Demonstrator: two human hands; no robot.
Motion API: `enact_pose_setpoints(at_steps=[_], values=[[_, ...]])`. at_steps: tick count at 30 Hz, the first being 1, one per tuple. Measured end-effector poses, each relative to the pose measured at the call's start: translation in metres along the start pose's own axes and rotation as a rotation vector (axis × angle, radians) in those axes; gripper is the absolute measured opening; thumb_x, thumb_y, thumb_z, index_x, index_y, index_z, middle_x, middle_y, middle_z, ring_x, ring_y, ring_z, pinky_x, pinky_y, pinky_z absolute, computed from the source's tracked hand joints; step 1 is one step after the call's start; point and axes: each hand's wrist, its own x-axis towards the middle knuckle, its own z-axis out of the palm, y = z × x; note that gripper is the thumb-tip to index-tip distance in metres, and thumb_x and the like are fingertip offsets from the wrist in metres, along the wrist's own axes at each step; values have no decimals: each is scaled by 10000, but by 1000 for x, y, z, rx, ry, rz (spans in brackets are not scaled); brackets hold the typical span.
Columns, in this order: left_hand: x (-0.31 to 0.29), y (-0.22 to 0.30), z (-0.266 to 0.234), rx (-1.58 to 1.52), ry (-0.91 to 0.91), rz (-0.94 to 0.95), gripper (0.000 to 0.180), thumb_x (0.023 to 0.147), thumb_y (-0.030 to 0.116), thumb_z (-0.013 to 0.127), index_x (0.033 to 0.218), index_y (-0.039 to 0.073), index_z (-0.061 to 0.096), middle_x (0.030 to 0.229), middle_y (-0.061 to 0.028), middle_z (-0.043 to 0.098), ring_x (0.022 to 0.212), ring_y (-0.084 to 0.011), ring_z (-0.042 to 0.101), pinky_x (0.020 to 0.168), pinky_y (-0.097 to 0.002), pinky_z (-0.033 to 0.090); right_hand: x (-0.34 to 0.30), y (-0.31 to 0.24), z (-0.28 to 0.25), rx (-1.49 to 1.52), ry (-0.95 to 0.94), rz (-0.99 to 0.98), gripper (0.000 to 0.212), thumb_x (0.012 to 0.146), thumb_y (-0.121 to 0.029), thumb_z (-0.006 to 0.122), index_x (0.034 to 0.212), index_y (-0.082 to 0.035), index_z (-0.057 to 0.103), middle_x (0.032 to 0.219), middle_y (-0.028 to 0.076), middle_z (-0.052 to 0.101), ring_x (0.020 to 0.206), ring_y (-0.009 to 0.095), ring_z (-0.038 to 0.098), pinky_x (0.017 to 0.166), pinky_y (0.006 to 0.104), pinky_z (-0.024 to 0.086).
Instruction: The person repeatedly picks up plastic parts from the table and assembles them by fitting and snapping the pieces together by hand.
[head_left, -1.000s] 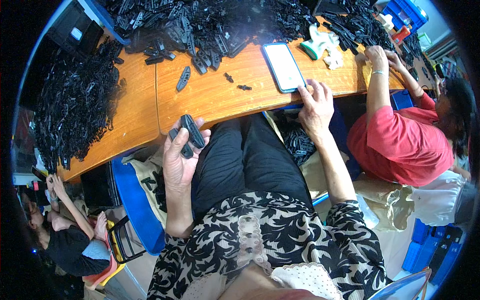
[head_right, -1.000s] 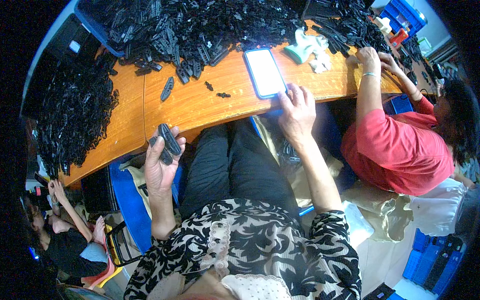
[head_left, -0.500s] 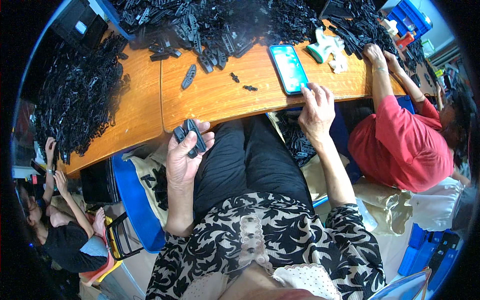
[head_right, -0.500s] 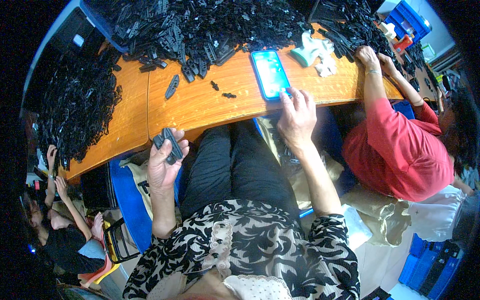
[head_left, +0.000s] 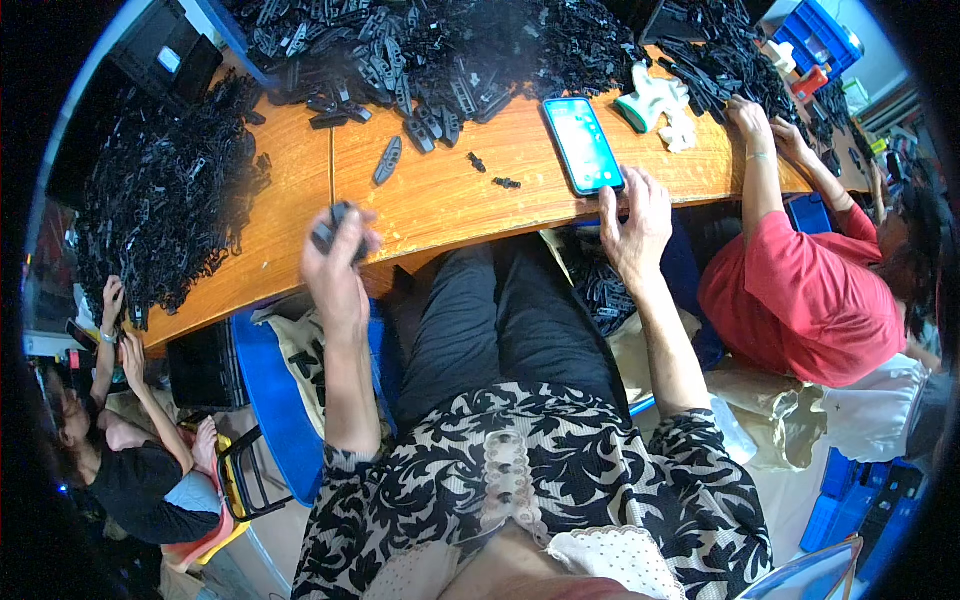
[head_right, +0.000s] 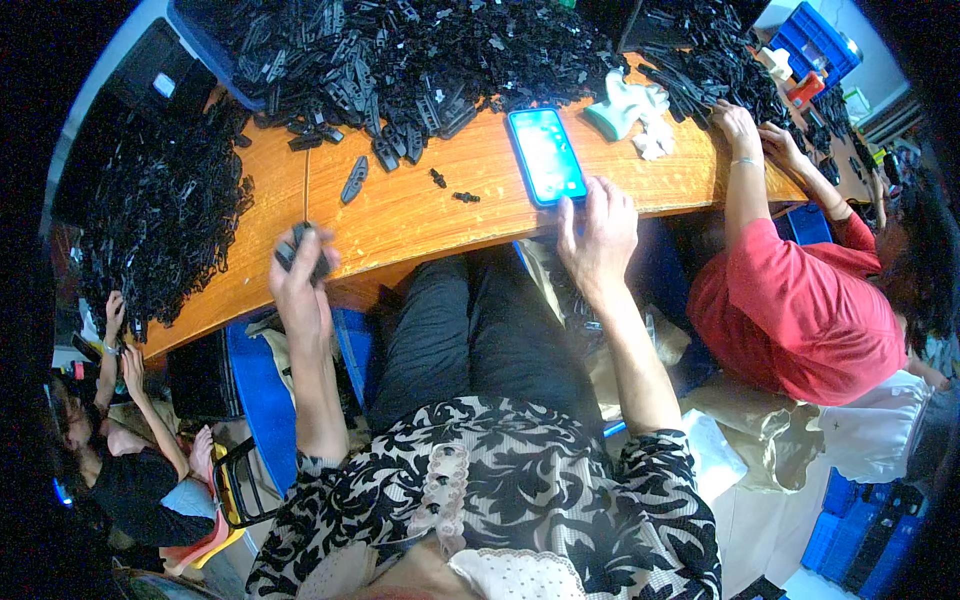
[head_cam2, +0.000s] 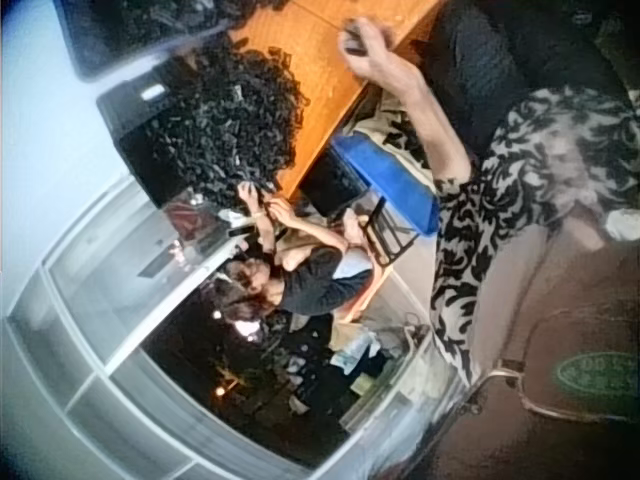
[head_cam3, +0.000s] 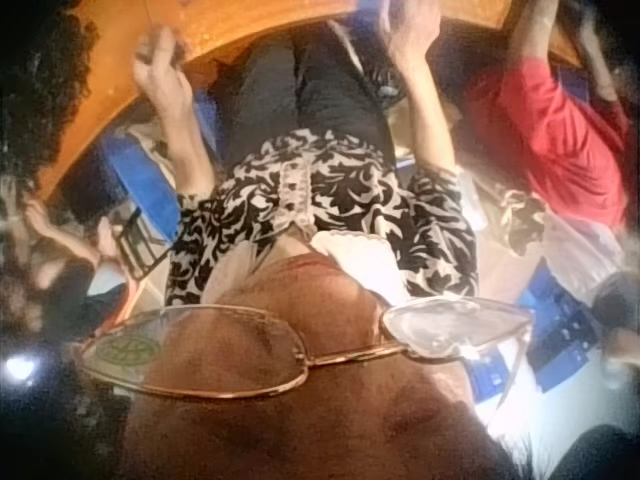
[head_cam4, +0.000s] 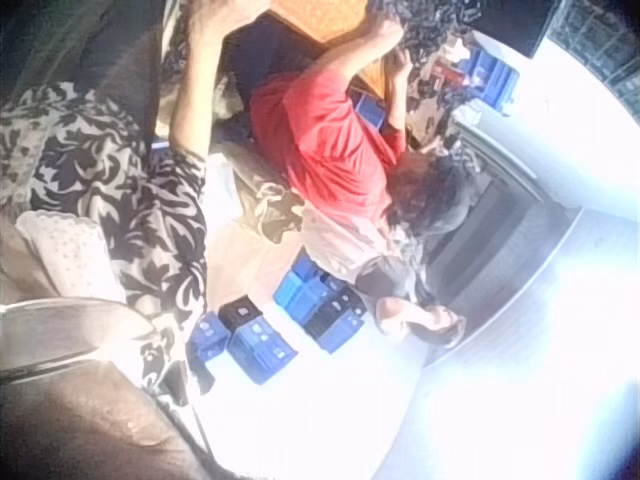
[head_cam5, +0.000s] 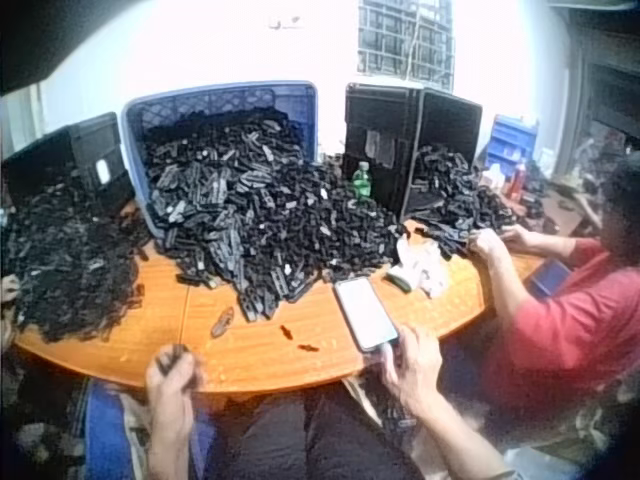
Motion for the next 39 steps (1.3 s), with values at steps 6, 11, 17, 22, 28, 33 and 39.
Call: enact_pose_setpoints(at_steps=[6, 11, 17, 22, 28, 33, 39], values=[[81, -19, -24, 317, 152, 333, 297, 894, 112, 735, 1140, -20, 634, 916, -6, 631, 774, -81, 602, 720, -214, 483, 25, -5, 34, -109, -193, 164, 837, 793, -597, 731, 1317, 26, 535, 1214, 237, 622, 1131, 398, 580, 975, 499, 450], [82, -23, -25, 127, 178, 207, 260, 883, 87, 733, 1114, 4, 646, 904, -5, 633, 775, -80, 609, 720, -207, 489, 50, -9, 46, -167, -314, 290, 910, 750, -655, 733, 1361, -18, 511, 1234, 222, 611, 1157, 394, 556, 978, 513, 435], [85, -25, -36, 103, 143, 242, 184, 864, 73, 743, 1020, 43, 651, 880, -4, 645, 775, -87, 620, 708, -206, 488, 64, -12, 55, -217, -414, 319, 946, 736, -672, 722, 1401, -37, 500, 1265, 232, 584, 1204, 391, 529, 1015, 511, 410], [81, -23, -31, 134, 159, 239, 182, 859, 88, 749, 1009, 48, 653, 863, -4, 651, 766, -82, 614, 697, -206, 481, 70, -8, 56, -236, -449, 339, 963, 713, -681, 737, 1389, -31, 519, 1267, 239, 575, 1211, 400, 519, 1024, 504, 421], [83, -25, -38, 145, 182, 234, 205, 835, 114, 765, 997, 29, 671, 872, 0, 663, 758, -88, 614, 713, -223, 485, 67, 10, 65, -92, -409, 272, 980, 681, -665, 753, 1401, -47, 506, 1235, 250, 552, 1199, 398, 485, 996, 544, 399], [82, -24, -30, 128, 208, 217, 312, 799, 55, 773, 1087, -2, 667, 953, -12, 675, 850, -102, 634, 782, -244, 510, 72, 16, 65, -86, -405, 243, 971, 690, -601, 782, 1420, -34, 485, 1272, 270, 567, 1220, 406, 496, 1037, 510, 404], [94, -14, -21, 184, 98, 134, 416, 772, 58, 809, 1152, -37, 669, 1018, -66, 700, 889, -133, 654, 821, -268, 525, 71, -2, 51, -207, -364, 141, 866, 758, -542, 760, 1415, -43, 497, 1325, 241, 557, 1245, 408, 490, 1037, 526, 389]])
